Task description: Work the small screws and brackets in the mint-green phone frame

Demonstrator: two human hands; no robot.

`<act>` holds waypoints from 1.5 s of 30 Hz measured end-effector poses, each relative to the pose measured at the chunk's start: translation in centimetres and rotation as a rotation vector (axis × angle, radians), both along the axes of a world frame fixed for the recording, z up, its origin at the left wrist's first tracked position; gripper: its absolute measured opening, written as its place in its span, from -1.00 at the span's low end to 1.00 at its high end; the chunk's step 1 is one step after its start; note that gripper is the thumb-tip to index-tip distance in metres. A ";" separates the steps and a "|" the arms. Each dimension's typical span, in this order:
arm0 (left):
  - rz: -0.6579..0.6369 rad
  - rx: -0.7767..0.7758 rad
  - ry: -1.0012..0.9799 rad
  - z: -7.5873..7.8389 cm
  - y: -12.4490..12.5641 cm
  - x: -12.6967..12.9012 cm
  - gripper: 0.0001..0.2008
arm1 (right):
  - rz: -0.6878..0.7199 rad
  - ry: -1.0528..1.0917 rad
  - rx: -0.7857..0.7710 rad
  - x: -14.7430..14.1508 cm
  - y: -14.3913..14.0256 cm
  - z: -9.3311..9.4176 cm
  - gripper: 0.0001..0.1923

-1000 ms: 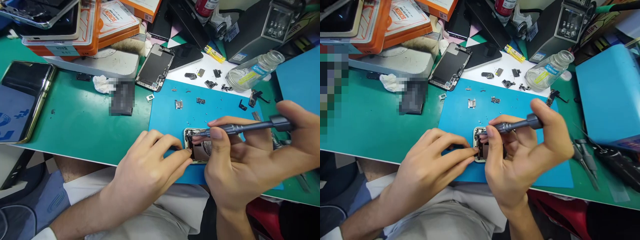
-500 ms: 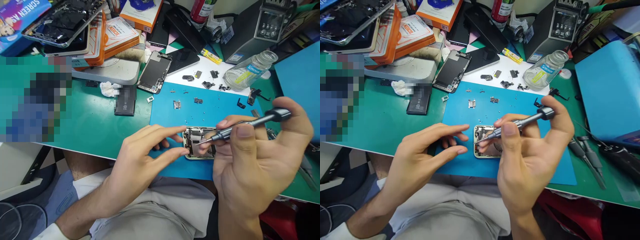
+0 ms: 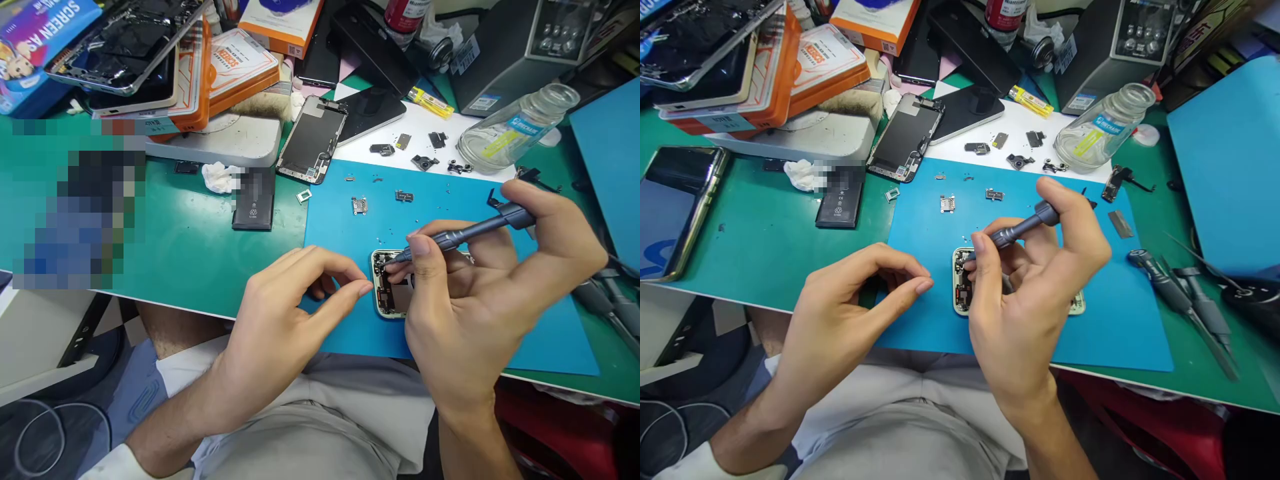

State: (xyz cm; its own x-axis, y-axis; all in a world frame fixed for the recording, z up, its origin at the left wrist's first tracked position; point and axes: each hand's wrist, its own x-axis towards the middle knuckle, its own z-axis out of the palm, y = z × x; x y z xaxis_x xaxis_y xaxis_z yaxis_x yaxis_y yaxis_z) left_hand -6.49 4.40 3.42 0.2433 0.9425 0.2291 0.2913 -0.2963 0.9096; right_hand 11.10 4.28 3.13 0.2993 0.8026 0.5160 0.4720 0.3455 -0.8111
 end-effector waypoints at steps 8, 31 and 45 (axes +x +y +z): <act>-0.035 -0.038 -0.068 -0.1 0.1 -0.1 -0.84 | -0.062 0.239 0.096 0.1 0.0 0.5 -0.51; -0.068 -0.005 -0.167 -0.2 -0.1 0.0 -0.76 | 0.130 0.578 -0.138 -0.4 0.0 0.2 -0.48; -0.078 -0.009 -0.150 -0.3 -0.4 -0.3 -0.76 | 0.133 0.531 -0.122 -0.4 -0.2 0.0 -0.48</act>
State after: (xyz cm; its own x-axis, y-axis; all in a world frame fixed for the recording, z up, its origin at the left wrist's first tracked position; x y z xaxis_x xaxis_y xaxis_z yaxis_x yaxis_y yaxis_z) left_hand -6.78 3.97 3.15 0.2799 0.9242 0.2600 0.1279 -0.3043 0.9439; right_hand 10.65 4.04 3.12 0.3853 0.8955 0.2226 -0.0537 0.2626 -0.9634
